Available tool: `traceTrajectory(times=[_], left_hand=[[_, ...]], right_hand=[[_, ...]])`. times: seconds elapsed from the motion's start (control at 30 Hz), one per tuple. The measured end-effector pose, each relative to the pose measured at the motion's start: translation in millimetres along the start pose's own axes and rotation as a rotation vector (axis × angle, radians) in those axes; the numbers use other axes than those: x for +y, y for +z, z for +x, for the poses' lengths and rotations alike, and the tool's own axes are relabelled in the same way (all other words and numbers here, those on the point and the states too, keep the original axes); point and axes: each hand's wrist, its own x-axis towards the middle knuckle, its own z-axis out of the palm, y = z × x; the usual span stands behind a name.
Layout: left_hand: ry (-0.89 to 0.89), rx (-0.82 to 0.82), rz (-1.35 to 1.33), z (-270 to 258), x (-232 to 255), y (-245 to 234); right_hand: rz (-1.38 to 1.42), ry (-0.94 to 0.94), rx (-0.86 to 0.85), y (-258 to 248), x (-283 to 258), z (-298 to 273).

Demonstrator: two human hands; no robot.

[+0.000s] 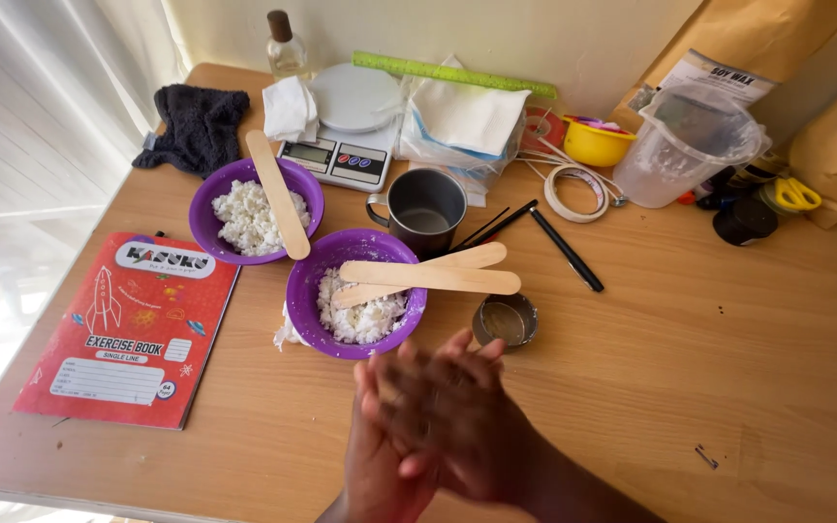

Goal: Scraping wax into a bowl and lighting a gas stove to heat a pot.

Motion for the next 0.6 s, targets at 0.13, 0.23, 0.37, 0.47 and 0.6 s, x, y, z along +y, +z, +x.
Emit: traceTrajectory(times=[0.13,0.23,0.37,0.47,0.6], left_hand=[[0.192,0.079,0.457,-2,6,11],[0.406,0.008,1.349,-12,18,21],[0.611,0.2,1.482,-16,6,13],[0.594,0.427,1.39,-19,0,0],[0.561,0.595,1.052,-19,-12,-24]], right_hand=[[0.054,0.349,0.038,9,35,-9],[0.184,0.488,0.229,-2,39,-13],[0.286,0.345,0.387,-7,28,-26],[0.323,0.219,0.399,-7,24,-31],[0.259,0.104,0.581,1,12,-45]])
